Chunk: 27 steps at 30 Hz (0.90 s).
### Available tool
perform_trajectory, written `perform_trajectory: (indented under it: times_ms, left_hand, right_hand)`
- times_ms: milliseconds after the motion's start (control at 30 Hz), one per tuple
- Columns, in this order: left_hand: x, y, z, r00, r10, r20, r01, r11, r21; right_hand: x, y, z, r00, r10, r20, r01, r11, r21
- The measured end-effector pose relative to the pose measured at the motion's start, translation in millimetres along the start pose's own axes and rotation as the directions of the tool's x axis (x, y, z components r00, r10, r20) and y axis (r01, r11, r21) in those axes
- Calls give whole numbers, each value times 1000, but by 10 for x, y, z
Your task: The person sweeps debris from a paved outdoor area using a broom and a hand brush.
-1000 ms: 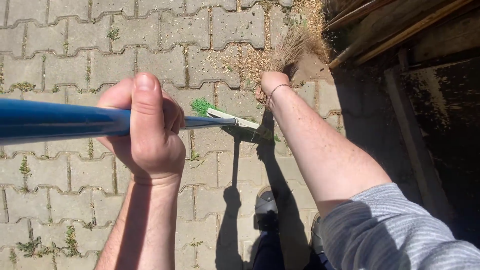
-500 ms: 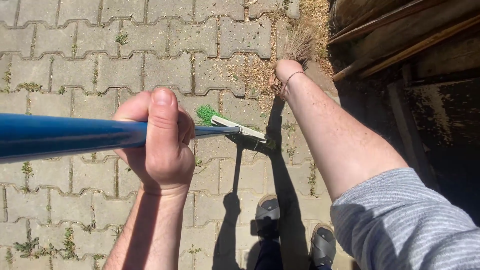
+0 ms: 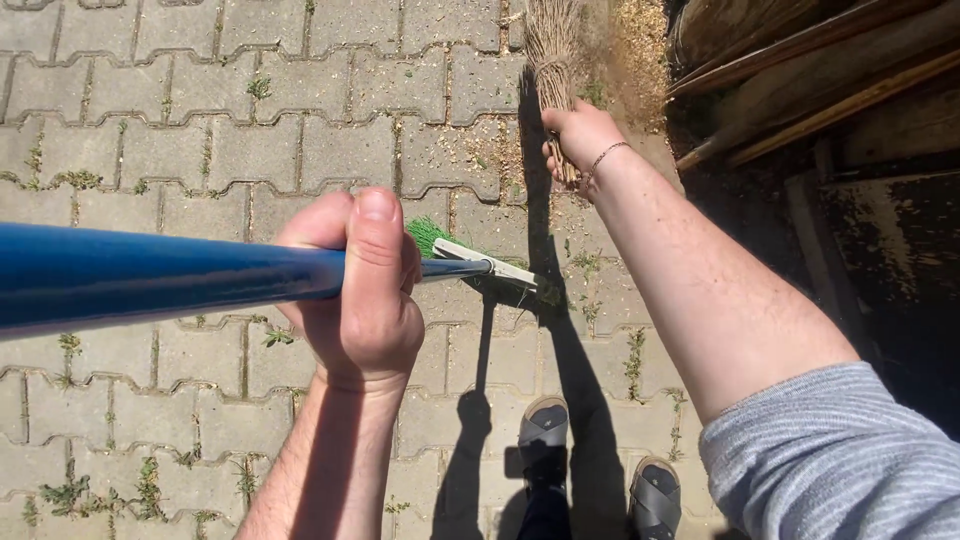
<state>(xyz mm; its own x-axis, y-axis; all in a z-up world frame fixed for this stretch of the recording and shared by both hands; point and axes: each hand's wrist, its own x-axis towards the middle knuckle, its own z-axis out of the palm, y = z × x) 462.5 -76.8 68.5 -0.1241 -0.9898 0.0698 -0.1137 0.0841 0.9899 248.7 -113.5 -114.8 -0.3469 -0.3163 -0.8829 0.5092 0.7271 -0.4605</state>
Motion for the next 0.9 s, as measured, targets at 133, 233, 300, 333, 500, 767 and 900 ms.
perform_trajectory:
  times_ms: [133, 233, 300, 333, 500, 767, 900]
  left_hand:
    - [-81, -2, 33, 999, -4, 38, 3, 1000, 22]
    - [-64, -16, -55, 999, 22, 25, -23, 999, 37]
    - [-84, -30, -96, 999, 13, 36, -13, 1000, 14]
    - [-95, -31, -102, 1000, 9, 10, -9, 1000, 13]
    - [-139, -62, -47, 999, 33, -21, -33, 999, 9]
    - [-149, -82, -59, 999, -22, -30, 21, 999, -32]
    - [-137, -101, -66, 1000, 28, 6, -28, 999, 23]
  right_hand:
    - [-291, 599, -500, 999, -31, -23, 33, 994, 105]
    - [-216, 1447, -744, 977, 121, -175, -89, 980, 181]
    - [-121, 1784, -665, 936, 195, -292, -138, 969, 203]
    - [-26, 1803, -521, 899, 267, -347, -225, 962, 156]
    - [-296, 1200, 508, 977, 176, -123, -175, 984, 16]
    - [-710, 1571, -189, 945, 215, -246, -176, 970, 169]
    - [-480, 1615, 27, 937, 246, -246, -239, 969, 60]
